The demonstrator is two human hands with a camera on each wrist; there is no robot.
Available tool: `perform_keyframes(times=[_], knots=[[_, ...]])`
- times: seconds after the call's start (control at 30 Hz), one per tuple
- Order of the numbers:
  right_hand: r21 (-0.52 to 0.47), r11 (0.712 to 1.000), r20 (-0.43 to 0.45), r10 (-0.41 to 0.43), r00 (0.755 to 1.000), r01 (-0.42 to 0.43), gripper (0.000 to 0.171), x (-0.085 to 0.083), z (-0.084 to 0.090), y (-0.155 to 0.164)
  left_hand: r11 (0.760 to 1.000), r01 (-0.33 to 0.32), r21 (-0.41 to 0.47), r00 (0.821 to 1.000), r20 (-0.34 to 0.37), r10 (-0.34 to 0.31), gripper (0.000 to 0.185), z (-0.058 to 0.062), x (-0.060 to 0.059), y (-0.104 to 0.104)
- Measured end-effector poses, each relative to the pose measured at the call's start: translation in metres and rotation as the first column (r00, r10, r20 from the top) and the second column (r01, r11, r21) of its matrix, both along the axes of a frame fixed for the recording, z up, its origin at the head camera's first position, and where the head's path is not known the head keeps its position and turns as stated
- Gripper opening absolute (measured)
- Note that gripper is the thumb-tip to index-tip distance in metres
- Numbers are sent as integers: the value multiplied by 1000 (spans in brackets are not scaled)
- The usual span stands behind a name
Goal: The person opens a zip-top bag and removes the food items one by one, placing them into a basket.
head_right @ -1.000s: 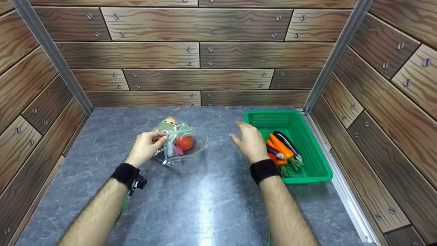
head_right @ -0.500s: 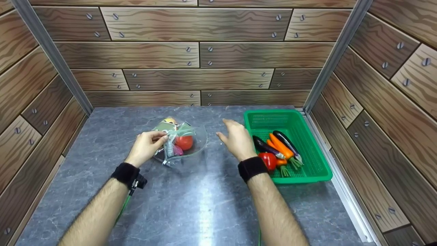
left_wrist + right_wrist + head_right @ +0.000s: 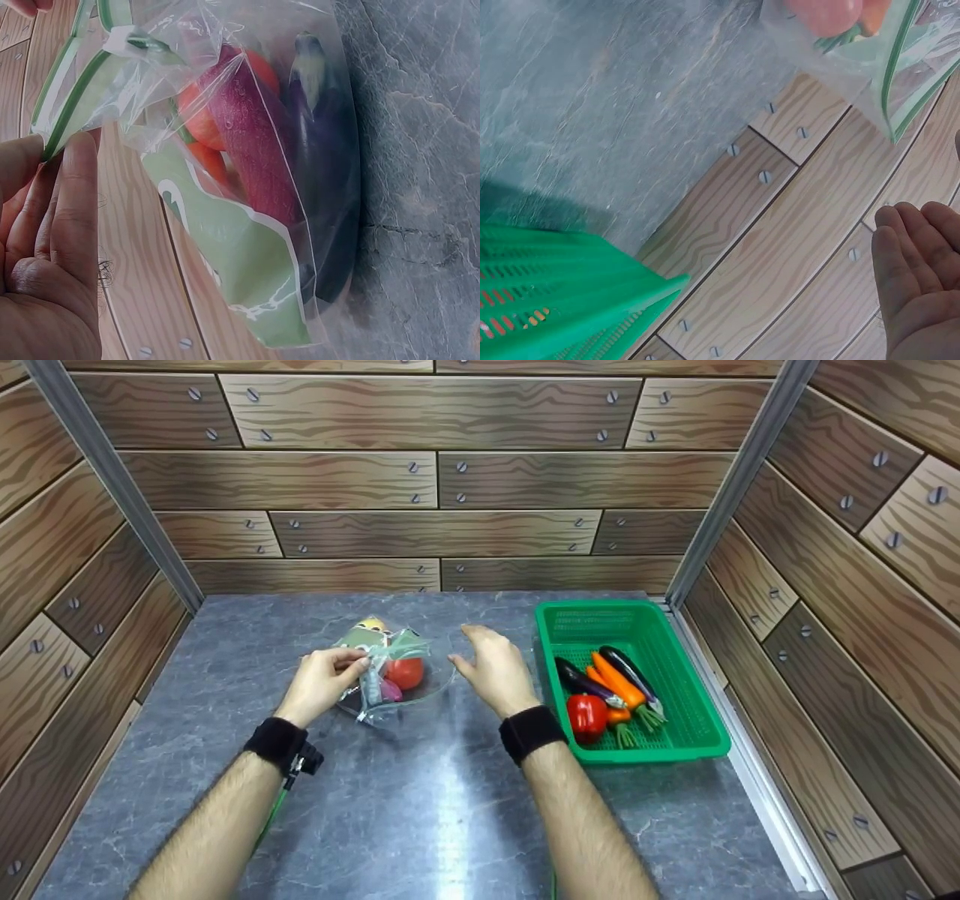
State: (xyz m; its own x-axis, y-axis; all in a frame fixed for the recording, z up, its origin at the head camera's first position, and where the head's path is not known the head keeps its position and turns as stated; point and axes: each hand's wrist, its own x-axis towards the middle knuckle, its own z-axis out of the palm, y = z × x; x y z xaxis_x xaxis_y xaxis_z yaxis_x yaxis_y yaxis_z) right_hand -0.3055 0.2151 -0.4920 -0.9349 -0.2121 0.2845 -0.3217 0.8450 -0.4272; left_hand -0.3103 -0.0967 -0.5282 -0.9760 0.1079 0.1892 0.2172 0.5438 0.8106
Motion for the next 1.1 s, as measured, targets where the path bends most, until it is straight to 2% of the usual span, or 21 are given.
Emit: perform_keyframes(times=[0.47,0.67,1.1], knots=[[-39,995,-44,85,995,-87,56,5,-7,-33,1000,-1,-23,1000,9,1,26,-5,-1,-3],[-32,994,-25,106,994,-106,51,8,-13,-45,1000,-5,-18,1000,10,5,27,-7,0,-4],[-16,989,-8,148,989,-148,38,10,-36,-60,1000,-7,4,1000,-10,7,23,-12,2,-5]])
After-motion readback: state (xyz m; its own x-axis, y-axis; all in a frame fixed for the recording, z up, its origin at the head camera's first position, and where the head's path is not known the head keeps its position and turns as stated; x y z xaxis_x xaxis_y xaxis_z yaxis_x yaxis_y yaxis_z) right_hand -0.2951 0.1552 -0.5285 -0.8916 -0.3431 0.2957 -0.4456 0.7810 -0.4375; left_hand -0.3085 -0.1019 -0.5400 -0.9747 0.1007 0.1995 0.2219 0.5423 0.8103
